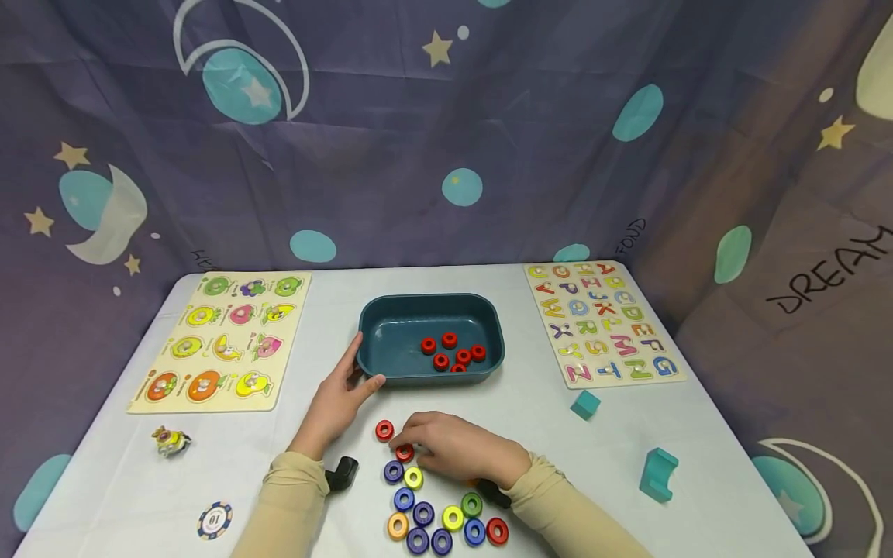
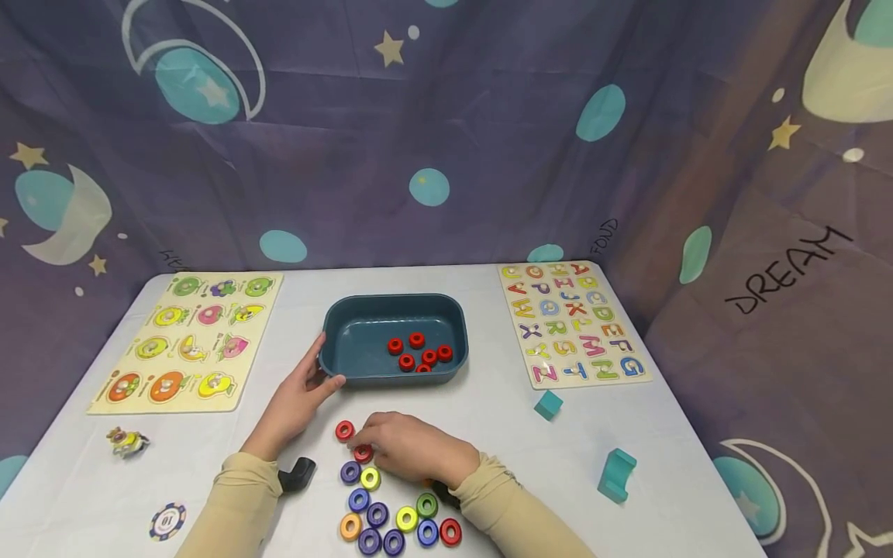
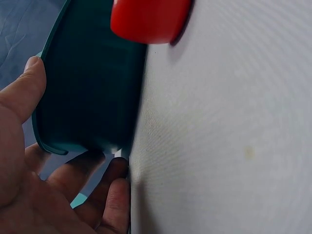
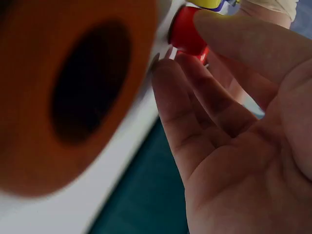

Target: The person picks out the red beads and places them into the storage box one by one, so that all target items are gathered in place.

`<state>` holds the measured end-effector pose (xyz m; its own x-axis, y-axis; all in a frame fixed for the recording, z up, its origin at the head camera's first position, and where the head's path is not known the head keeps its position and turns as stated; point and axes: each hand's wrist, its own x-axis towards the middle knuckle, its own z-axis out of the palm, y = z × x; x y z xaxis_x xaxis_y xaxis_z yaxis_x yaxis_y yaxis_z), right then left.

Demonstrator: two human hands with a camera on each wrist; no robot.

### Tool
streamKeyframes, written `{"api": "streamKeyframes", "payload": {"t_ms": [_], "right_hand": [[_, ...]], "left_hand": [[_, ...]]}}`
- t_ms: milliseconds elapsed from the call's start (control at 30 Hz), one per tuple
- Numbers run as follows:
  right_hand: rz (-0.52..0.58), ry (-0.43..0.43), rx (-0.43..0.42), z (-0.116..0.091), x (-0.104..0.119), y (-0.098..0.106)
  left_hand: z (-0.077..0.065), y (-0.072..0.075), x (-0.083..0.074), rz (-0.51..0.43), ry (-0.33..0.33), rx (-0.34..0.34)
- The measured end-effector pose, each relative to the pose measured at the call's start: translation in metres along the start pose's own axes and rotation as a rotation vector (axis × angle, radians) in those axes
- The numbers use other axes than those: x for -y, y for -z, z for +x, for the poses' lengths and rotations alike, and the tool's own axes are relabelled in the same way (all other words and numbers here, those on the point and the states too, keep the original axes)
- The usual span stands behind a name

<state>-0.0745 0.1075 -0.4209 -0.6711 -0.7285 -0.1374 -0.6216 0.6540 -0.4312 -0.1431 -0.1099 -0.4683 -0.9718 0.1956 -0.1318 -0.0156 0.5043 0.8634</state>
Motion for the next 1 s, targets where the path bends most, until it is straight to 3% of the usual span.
{"api": "streamKeyframes", "payload": {"t_ms": [200, 367, 533, 700, 867, 1000], "right_hand": [[-0.019, -0.011, -0.020, 0.003, -0.001, -0.003], [0.027, -0.085, -0.076, -0.001, -0.003, 0.006], [0.097, -0.167, -0.264, -0.010, -0.014, 0.036], [0.105, -0.301, -0.441, -0.011, -0.043, 0.066], [0.061, -0.473, -0.458, -0.002, -0.074, 0.081], [0.034, -0.527, -0.444, 0.008, -0.089, 0.082]], "left_hand": [[-0.002, 0.001, 0.000, -0.005, -0.003, 0.008], [-0.002, 0.002, -0.001, -0.011, 0.008, 0.009], [-0.001, 0.001, -0.002, -0.002, 0.025, 0.005], [-0.001, 0.001, -0.001, -0.008, 0.025, 0.006], [0.000, 0.000, -0.001, -0.019, 0.027, 0.007], [0.000, 0.000, -0.001, -0.021, 0.028, 0.004]]}}
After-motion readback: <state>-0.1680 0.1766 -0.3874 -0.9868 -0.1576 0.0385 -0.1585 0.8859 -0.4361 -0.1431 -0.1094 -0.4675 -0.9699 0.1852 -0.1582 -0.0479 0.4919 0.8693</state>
